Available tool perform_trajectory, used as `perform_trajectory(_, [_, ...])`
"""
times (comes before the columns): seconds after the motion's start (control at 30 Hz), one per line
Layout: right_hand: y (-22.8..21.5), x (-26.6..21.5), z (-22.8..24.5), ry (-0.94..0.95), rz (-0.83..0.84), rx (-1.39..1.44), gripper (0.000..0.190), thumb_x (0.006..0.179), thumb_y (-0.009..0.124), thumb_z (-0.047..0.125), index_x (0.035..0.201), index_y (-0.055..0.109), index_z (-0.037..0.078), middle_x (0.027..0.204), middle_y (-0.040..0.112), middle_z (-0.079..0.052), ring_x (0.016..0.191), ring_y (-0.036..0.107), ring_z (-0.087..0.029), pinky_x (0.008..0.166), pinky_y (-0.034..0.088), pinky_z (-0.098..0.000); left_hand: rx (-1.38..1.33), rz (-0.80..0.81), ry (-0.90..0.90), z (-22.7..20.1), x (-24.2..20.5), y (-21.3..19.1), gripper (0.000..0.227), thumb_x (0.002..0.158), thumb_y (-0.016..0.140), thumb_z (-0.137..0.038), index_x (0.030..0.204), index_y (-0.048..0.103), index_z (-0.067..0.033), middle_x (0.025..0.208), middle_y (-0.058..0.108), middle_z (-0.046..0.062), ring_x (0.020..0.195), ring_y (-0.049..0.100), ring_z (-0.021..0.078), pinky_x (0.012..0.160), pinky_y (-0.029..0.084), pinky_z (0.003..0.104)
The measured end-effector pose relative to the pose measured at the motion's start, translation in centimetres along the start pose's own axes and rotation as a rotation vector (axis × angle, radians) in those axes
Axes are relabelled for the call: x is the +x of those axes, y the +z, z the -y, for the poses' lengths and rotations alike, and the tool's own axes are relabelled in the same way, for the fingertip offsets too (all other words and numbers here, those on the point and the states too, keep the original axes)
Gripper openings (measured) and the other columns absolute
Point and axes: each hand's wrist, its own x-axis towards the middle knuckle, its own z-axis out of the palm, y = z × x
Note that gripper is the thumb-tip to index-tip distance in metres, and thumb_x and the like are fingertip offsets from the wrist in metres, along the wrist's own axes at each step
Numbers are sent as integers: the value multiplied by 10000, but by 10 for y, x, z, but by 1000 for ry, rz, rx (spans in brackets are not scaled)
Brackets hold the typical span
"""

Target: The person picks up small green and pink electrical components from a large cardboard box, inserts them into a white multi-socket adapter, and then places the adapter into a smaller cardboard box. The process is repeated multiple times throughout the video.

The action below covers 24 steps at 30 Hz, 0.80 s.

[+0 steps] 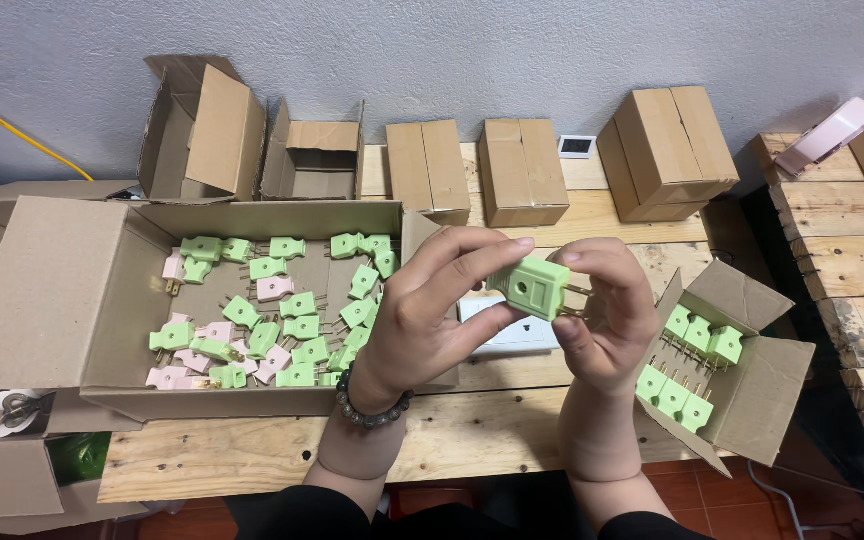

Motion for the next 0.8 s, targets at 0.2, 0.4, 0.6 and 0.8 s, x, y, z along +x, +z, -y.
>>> perform_trajectory(0.2, [-8,-2,-3,42,13,-45,515,978,603,305,1175,531,-166,972,586,-267,918,590,-344,828,508,-446,36,-37,30,-1,2,-3,462,809,895,-122,1225,709,-44,1035,697,132,834,654,266,755,603,415])
perform_trajectory(0.4, [-7,-1,-3,136,59,4,511,970,604,358,1098,594,-136,943,629,-220,869,613,-284,828,519,-422,-34,-48,-27,5,-3,0,421,788,901,-152,1148,717,-37,956,690,122,742,623,224,701,594,390])
perform_trajectory(0.6, [-10,-1,-2,143,95,-28,431,943,631,185,1207,567,-149,1049,646,-234,924,661,-291,875,532,-457,-15,-22,-5,0,0,-5,464,793,881,-7,1221,706,-45,1091,654,124,862,676,245,787,629,400])
perform_trajectory(0.8, [8,30,20,135,248,-66,413,991,555,216,1226,625,-117,1135,662,-245,1082,657,-401,903,527,-495,-18,-20,59,0,-4,3,385,823,833,43,1180,729,-56,1090,612,124,904,681,268,830,641,432])
